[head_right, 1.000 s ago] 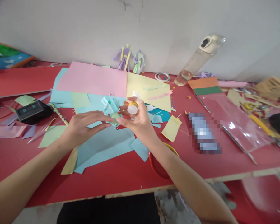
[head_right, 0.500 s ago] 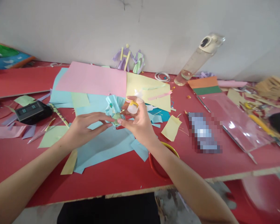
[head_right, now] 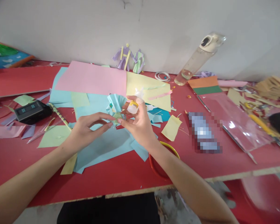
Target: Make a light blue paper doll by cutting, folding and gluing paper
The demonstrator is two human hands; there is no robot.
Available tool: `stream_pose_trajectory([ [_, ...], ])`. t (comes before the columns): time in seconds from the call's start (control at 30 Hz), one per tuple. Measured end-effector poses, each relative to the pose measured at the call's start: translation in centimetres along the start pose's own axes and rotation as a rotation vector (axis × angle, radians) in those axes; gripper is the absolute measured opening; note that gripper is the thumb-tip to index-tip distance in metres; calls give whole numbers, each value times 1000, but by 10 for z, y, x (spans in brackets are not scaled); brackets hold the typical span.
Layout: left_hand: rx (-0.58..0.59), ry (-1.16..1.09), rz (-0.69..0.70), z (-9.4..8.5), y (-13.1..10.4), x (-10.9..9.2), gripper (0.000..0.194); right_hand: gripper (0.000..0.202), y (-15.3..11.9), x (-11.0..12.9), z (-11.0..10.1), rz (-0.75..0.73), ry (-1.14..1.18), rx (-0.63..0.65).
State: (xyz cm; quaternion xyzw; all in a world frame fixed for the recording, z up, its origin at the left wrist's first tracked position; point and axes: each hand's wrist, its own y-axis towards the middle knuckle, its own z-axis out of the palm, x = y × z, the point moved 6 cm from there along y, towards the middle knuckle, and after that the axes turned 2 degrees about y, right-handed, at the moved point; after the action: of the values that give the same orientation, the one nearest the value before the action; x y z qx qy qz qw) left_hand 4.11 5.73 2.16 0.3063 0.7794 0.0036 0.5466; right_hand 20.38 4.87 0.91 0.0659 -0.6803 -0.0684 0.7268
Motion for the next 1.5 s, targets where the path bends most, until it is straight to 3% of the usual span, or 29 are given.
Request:
stream_pose_trajectory([
  [0.47,-102,-51,-166,6,-8,4,18,58,-4,0,5,-27,-37,14],
  [0.87,-94,-132,-256,7,-8,12,14,57,-7,-1,5,-115,-161,14],
  [1.1,-119,-219,-336,0,-5,19,6,22,-3,15,-6,-240,-542,-82],
  [1.3,-174,-328,-444,-6,-5,31,7,17,-1,-4,-6,-226,-1146,75],
  [1.4,-193,-387,-471,-7,-4,33,7,14,-3,-2,-3,-308,-1210,55],
  [1.5,-199,-427,-494,-8,-3,32,6,18,-4,12,0,-391,-1102,13],
])
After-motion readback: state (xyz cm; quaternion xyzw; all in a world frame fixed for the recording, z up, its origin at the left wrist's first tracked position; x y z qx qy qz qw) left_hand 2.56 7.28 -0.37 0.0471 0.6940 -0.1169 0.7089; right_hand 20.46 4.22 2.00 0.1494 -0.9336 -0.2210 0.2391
